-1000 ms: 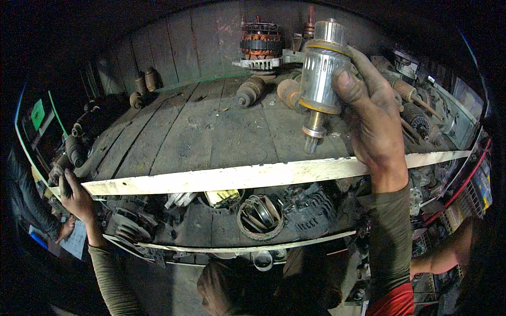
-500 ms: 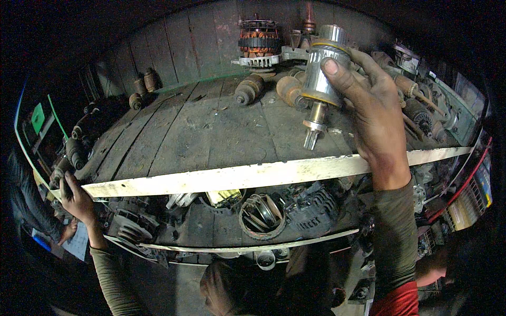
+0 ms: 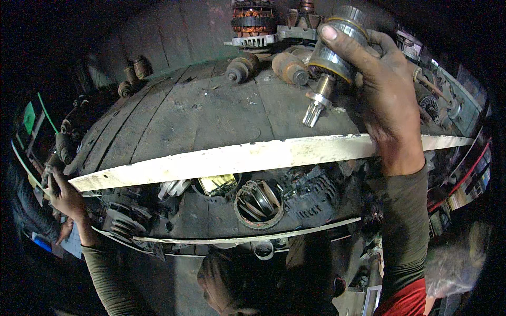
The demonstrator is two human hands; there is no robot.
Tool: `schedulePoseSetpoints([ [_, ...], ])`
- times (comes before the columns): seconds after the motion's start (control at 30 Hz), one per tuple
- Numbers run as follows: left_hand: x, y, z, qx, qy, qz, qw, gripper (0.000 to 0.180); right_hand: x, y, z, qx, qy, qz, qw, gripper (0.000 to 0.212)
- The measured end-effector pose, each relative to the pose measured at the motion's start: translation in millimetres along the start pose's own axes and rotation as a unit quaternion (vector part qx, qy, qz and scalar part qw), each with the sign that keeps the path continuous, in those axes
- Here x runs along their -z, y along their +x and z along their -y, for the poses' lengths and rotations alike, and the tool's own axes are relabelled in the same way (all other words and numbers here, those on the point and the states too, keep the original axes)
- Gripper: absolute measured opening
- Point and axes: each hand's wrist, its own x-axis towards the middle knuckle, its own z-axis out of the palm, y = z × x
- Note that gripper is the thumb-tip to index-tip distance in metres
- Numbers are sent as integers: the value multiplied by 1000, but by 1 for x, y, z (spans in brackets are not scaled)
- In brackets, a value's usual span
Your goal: The person sorts through various used automotive parts on a metal shelf, picking up and inspecting items such as alternators, starter motors, and shock absorbers. They move parts around, examine them closely, and place them back on the shelf.
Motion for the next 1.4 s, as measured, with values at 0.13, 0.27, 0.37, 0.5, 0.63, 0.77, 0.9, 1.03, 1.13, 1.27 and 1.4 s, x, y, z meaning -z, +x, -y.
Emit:
schedulePoseSetpoints([
  [0.13, -1, 1, 11, -144, 86, -7, 986, 34, 1, 3, -9, -7, -40, -23, 999, 54],
  [0.27, -2, 0, 14, -68, 2, 4, 998, 44, 13, 8, -19, 47, -84, 7, 995, 39],
  [0.37, -1, 1, 17, -147, 88, -5, 985, 44, 20, 7, -26, 99, -130, 23, 986, 31],
  [0.5, -3, 1, 23, -152, 84, -8, 985, 43, 22, 10, -26, 136, -198, 39, 970, 26],
  [0.63, -4, 0, 25, -147, 90, -16, 985, 39, 18, 13, -18, 54, -131, 49, 989, 36],
  [0.77, -2, -2, 17, -100, 61, 5, 993, 33, 13, 16, -12, -35, -24, 57, 997, 50],
  [0.9, -4, -5, 5, 15, -44, -8, 999, 28, 11, 16, -8, -59, -3, 56, 997, 43],
  [1.03, -9, -6, -4, 162, -171, 15, 972, 40, 10, 16, -7, -27, 83, 57, 995, 35],
  [1.13, -6, -7, -12, 189, -224, 19, 956, 37, 11, 15, -5, -34, 116, 86, 989, 35],
  [1.27, 2, -7, -27, 100, -114, 11, 988, 34, 13, 15, -3, -39, 121, 100, 987, 37],
  [1.4, 6, -5, -44, 74, -112, -11, 991, 35, 14, 14, -3, -43, 117, 96, 988, 63],
])
